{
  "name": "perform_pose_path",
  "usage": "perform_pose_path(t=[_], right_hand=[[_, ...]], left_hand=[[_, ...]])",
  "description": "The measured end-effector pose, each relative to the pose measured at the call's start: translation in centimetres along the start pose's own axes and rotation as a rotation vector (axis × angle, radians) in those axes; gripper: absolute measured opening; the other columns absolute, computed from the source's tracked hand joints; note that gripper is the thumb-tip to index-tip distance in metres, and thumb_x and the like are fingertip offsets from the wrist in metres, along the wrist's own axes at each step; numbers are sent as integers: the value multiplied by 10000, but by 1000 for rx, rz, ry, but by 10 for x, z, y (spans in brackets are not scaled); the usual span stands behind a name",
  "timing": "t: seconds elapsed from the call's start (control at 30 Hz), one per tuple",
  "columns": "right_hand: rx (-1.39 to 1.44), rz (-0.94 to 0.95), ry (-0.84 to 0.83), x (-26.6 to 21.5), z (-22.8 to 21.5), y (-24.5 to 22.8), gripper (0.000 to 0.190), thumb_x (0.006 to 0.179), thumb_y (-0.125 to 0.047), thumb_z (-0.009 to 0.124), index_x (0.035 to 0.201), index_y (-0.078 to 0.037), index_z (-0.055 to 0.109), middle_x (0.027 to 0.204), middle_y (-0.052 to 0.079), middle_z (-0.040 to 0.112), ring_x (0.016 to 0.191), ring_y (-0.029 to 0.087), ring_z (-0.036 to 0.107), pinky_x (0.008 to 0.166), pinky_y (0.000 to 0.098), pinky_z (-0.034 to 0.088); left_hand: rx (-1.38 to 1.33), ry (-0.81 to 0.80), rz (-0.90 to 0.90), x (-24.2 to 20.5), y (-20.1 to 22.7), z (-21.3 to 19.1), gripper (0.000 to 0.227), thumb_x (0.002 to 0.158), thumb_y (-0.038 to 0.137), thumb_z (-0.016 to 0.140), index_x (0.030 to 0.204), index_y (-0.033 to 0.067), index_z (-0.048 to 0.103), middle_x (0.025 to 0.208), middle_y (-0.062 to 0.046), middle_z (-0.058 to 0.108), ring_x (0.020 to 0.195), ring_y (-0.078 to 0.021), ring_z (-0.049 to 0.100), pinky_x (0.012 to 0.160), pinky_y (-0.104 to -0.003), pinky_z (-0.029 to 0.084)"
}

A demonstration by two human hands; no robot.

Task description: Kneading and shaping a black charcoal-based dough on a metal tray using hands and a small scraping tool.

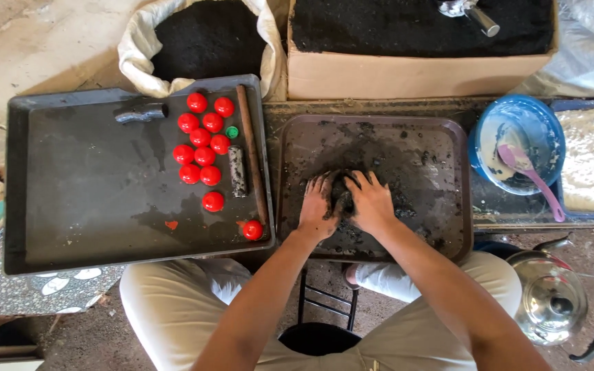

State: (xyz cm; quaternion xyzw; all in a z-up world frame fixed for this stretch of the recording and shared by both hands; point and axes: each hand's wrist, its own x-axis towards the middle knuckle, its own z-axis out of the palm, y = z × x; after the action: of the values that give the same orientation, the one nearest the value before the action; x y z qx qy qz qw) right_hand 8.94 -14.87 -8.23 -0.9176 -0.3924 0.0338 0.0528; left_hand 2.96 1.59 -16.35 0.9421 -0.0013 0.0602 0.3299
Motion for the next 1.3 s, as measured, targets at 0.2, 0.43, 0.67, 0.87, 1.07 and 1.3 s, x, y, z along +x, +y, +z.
perform_pose_path(t=[0.2,0.43,0.67,0.87,1.07,1.3], right_hand=[[-32,-34,76,-6,27,6,880,553,-280,939,1342,-48,624,1321,175,587,1191,443,591,723,648,596],[-11,-201,525,8,48,19,403,774,-303,774,1113,-96,703,974,74,663,916,306,683,524,416,550],[236,-70,688,17,45,28,361,795,-488,775,747,-173,606,702,13,561,670,254,616,519,352,512],[444,79,345,-13,-57,-9,579,639,-249,826,1121,22,653,1180,265,606,1120,533,602,1039,686,440],[631,-1,562,-17,-54,16,132,977,-170,671,1029,-80,752,1162,168,688,1146,440,637,943,526,512],[644,222,328,-14,-74,-11,511,1031,-181,567,1466,74,486,1346,392,554,1269,599,512,1055,665,422]], left_hand=[[-74,-141,-162,0,62,-67,677,1030,399,492,1576,22,354,1517,-180,432,1449,-326,341,1279,-489,117],[-203,194,-58,5,36,-36,429,1034,277,472,1380,30,531,1320,-198,556,1340,-382,484,1215,-579,280],[-388,282,-189,8,44,-40,444,1072,292,404,1404,24,524,1322,-222,564,1302,-449,516,1133,-607,388],[-312,233,-113,7,69,-74,270,1007,215,467,1072,18,639,1049,-200,593,1061,-367,612,1111,-530,429],[-378,252,-243,17,75,-79,256,1062,278,505,939,101,645,887,-92,610,894,-319,652,837,-419,555],[147,-163,-164,10,97,-77,607,1062,352,504,1553,20,375,1560,-256,368,1456,-456,325,1251,-535,181]])
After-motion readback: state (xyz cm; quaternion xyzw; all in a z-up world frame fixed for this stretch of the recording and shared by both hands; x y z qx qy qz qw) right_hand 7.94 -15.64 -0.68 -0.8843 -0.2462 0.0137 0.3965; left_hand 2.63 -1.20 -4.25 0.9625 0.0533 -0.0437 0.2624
